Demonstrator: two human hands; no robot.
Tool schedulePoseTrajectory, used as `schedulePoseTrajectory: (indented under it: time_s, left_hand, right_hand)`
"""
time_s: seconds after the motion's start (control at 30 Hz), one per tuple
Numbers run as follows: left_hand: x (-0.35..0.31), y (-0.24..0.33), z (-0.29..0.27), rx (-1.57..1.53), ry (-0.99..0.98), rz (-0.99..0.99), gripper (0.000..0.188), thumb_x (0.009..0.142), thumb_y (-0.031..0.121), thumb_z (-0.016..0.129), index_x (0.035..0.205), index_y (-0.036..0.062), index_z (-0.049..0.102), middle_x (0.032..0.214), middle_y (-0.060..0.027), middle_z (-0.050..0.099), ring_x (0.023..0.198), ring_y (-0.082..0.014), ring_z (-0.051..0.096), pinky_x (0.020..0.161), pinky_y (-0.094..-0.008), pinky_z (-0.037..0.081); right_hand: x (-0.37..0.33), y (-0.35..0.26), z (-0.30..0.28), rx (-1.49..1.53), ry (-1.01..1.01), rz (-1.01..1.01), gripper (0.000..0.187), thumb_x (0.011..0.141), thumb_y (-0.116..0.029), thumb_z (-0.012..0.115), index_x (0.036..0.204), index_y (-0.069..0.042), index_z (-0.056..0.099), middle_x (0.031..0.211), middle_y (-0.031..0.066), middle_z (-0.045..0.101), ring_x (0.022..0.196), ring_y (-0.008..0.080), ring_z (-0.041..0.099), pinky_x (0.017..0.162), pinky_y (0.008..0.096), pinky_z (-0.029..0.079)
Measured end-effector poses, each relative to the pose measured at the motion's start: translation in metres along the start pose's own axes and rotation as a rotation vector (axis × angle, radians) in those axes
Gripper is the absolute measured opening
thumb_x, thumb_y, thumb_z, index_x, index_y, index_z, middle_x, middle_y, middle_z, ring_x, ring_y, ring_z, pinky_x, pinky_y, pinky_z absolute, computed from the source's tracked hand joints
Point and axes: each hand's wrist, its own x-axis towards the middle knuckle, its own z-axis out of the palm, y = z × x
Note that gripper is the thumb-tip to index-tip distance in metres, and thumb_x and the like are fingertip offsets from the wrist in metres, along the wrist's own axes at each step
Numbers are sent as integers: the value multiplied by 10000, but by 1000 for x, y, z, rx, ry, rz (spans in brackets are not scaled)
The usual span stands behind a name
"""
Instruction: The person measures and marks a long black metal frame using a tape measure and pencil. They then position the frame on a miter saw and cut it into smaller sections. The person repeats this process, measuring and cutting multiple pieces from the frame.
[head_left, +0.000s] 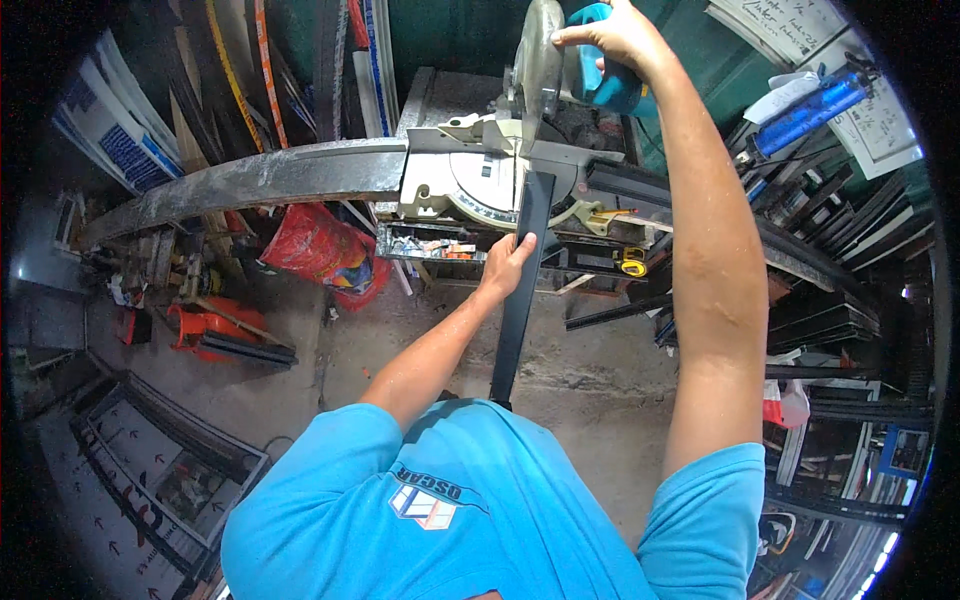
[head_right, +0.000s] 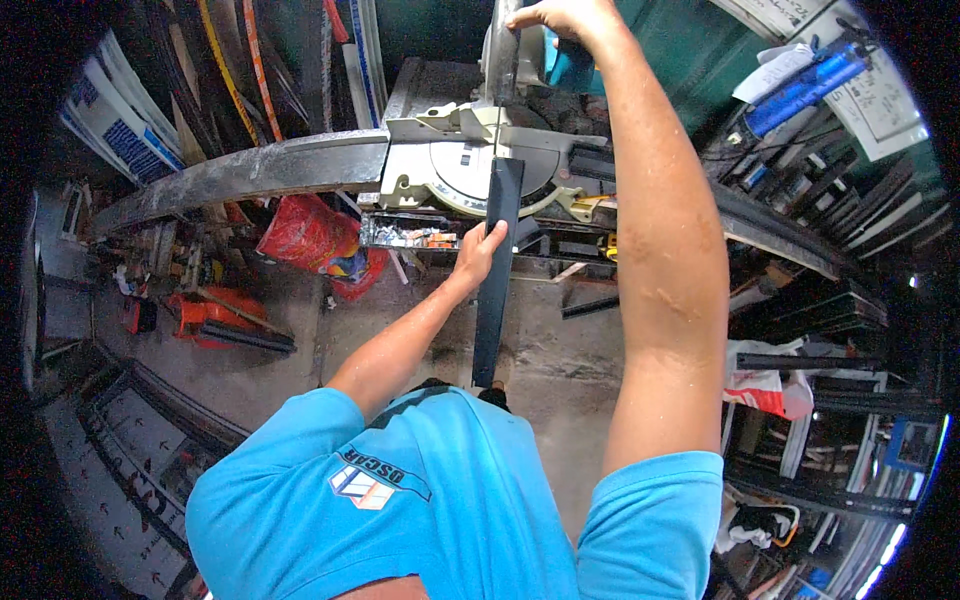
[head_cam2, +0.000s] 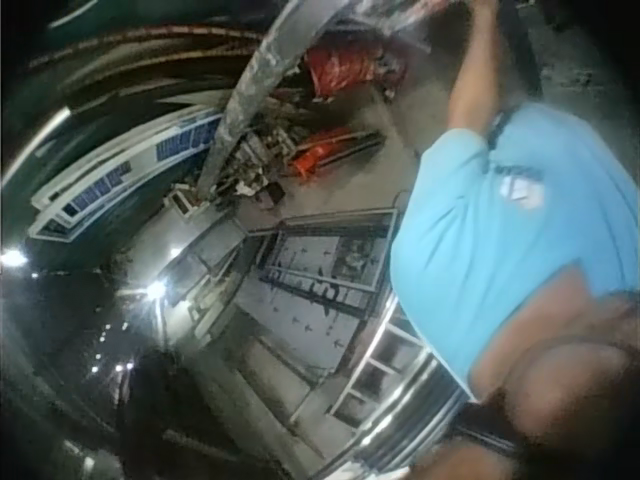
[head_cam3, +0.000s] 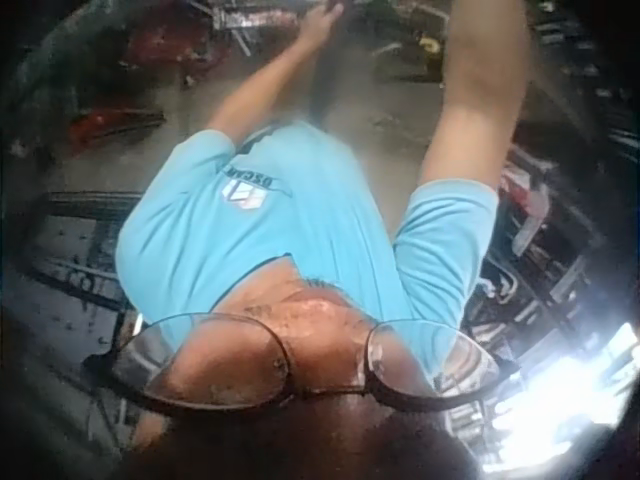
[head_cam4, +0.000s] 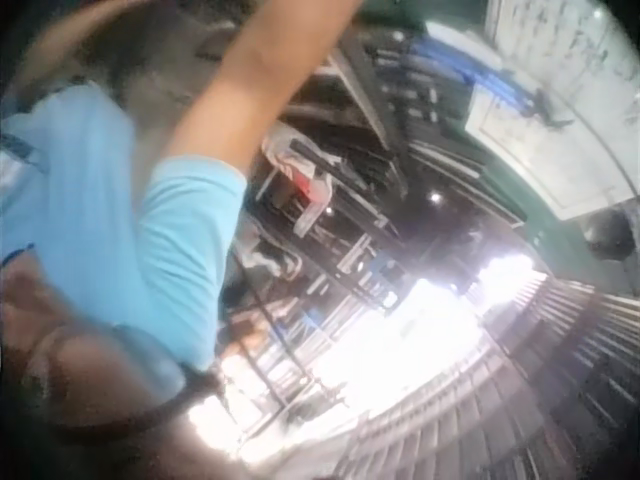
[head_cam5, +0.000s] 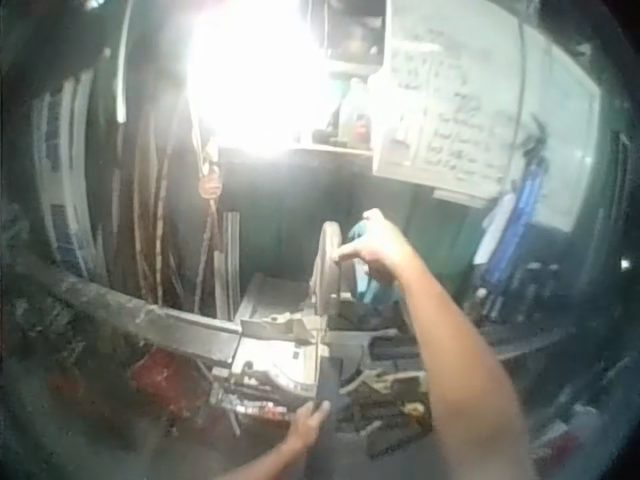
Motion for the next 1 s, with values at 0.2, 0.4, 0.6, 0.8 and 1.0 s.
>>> schedulePoseTrajectory:
  time_s: [0.2,0.4,0.6,0.8,1.0]
  left_hand:
    - [1,-14,-4,-27,25,-38,591,1004,586,549,798,32,565,718,-21,538,723,-141,503,673,-361,422]
    - [-6,-12,-7,81,26,-29,560,1003,581,559,782,67,537,703,16,491,677,-114,455,617,-336,386]
    - [-12,-4,-4,22,67,-64,567,1007,563,557,766,49,535,675,-2,504,666,-132,481,625,-357,409]
    - [-13,-2,-4,61,67,-42,580,1003,575,547,774,42,562,670,-17,534,659,-152,512,633,-375,423]
    - [-19,9,-5,50,18,-96,580,1001,578,549,810,31,571,713,-32,543,700,-156,518,664,-372,430]
  right_hand:
    - [-24,2,10,-116,63,-72,1072,575,-355,968,1457,-43,443,1234,268,666,1098,367,671,868,427,568]
    - [-42,4,13,-189,120,-87,1073,564,-385,966,1440,-35,455,1249,277,661,1168,408,645,960,441,531]
    - [-25,37,27,-160,186,-229,1081,553,-397,972,1432,-28,463,1268,283,652,1194,416,632,986,440,521]
    - [-28,38,28,-184,205,-227,1091,551,-404,970,1441,-32,460,1288,286,643,1220,421,619,999,436,516]
    - [-34,44,30,-140,165,-167,1069,587,-432,950,1461,-70,453,1232,254,668,1156,395,651,975,449,524]
